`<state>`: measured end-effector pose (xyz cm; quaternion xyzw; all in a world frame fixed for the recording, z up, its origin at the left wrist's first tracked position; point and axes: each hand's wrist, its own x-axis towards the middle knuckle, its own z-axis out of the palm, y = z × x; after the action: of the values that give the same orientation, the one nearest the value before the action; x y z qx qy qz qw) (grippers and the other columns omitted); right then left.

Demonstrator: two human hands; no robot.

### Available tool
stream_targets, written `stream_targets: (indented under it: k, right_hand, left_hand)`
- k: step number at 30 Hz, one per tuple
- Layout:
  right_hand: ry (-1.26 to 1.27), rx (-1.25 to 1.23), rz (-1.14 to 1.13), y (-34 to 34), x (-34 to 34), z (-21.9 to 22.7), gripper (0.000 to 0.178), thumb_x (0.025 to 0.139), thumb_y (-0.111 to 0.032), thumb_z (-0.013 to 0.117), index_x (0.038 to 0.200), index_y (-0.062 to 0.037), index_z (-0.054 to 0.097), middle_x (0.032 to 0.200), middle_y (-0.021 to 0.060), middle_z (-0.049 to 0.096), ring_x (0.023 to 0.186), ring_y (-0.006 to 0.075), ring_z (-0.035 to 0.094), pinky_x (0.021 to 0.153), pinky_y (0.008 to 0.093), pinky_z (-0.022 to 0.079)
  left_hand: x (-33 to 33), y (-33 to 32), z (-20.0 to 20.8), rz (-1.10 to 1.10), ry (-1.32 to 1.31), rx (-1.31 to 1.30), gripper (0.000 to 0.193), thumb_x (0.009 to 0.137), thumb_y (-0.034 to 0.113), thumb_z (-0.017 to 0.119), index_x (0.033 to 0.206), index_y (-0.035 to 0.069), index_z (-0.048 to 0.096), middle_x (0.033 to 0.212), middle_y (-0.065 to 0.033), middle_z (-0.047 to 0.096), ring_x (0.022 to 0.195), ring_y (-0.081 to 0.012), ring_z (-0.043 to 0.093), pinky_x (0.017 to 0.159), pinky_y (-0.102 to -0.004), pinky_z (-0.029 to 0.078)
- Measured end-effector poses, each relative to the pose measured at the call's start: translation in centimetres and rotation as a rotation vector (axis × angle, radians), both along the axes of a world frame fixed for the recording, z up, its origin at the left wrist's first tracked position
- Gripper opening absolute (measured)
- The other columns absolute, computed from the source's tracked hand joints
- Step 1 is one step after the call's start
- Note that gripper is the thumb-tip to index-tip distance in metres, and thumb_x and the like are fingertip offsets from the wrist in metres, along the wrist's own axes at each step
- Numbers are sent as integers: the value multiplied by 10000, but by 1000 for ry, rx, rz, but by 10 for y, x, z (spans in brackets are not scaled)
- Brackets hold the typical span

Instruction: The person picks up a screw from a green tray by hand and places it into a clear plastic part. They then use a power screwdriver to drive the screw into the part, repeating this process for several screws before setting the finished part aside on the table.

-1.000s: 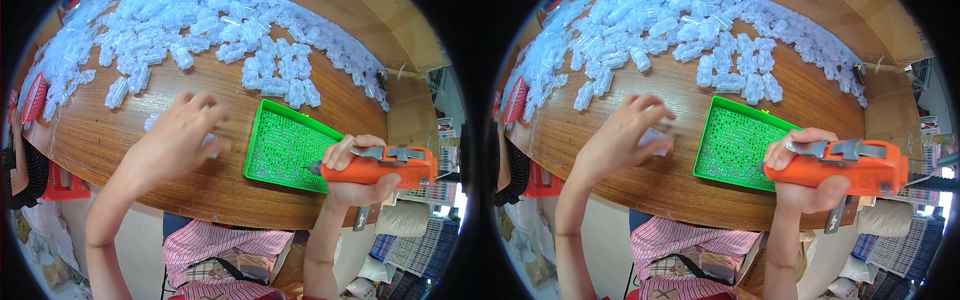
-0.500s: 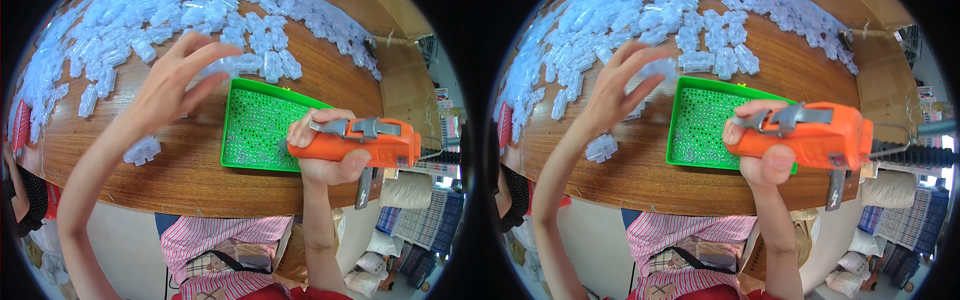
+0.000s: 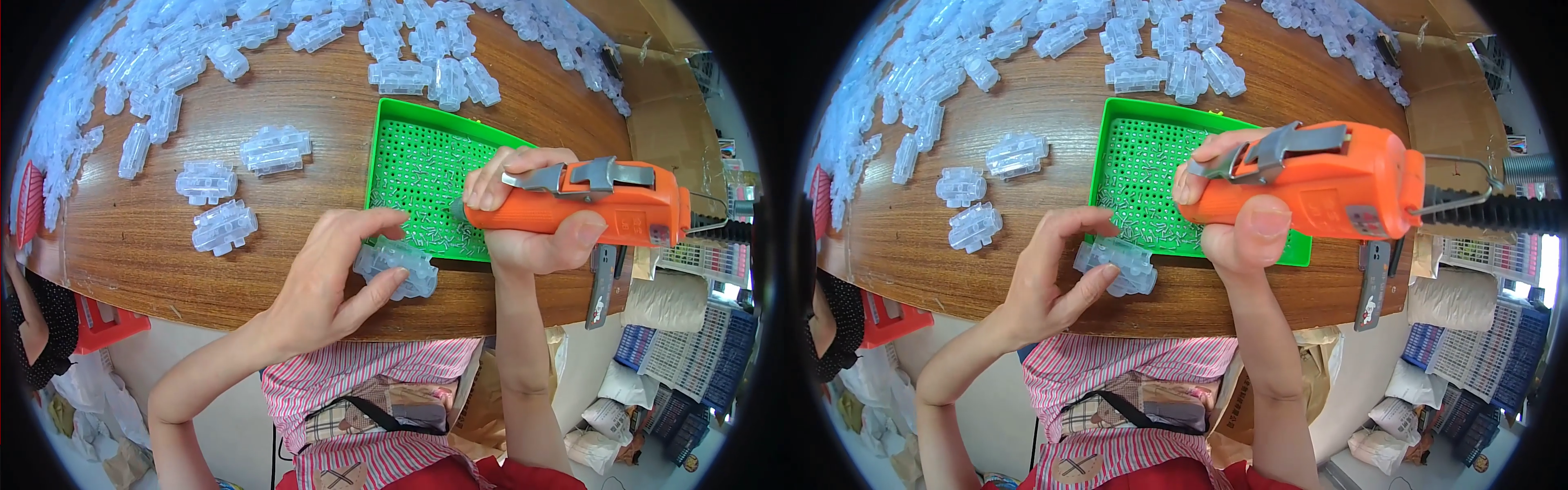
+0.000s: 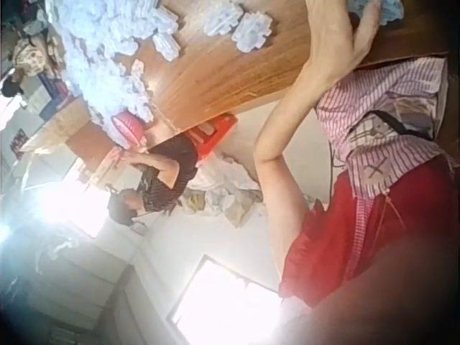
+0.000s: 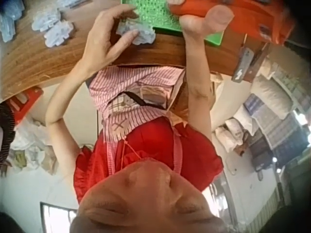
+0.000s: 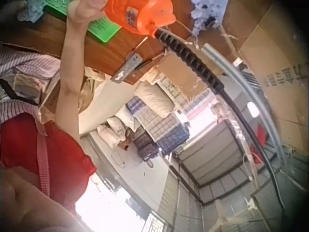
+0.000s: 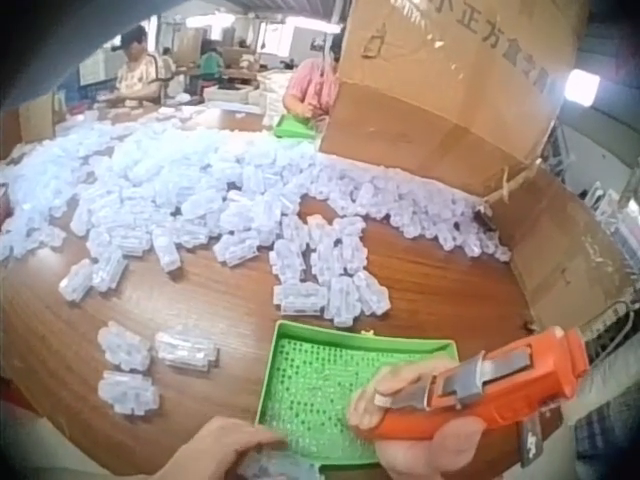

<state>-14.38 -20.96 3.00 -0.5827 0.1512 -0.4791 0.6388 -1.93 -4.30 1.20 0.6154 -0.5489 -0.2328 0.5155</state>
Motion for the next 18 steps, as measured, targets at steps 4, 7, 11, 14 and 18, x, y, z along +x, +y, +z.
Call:
stream_targets:
  k: [4,7,11,14,18]
  right_hand:
    - [40,-33,44,1,-1,3,871,796,-838,427,993,5,518,647,89,539,556,180,508,519,319,451]
    - [89,-83,33,3,0,1,871,796,-828,452,1013,12,533,648,89,541,566,184,515,527,317,453]
    - [-133,-71,266,-5,-19,14,860,807,-784,511,1110,18,569,731,108,583,651,200,551,585,331,472]
    - [-125,-149,335,17,-29,61,767,842,-712,534,1149,-9,558,751,107,592,668,214,566,574,343,497]
    - [-140,-329,331,39,-22,72,703,838,-692,558,1049,-22,522,691,95,556,621,206,555,482,325,489]
  left_hand:
    - [1,0,-5,-64,-252,-47,393,802,132,754,1168,89,618,1084,-39,655,1027,-260,558,905,-398,405]
    - [1,0,-12,-140,-253,-81,491,763,338,742,1189,123,630,1104,-52,635,1025,-282,527,902,-407,434]
    - [4,-2,-9,-130,-226,-90,531,699,316,804,1152,98,635,1091,-52,658,1019,-266,563,923,-390,404]
    - [6,1,-9,-115,-321,-97,593,685,271,842,1201,97,608,1104,-47,664,1030,-257,570,940,-388,401]
    - [6,1,-17,-90,-132,-94,722,692,223,852,1299,73,491,1106,-78,648,1043,-269,574,955,-411,398]
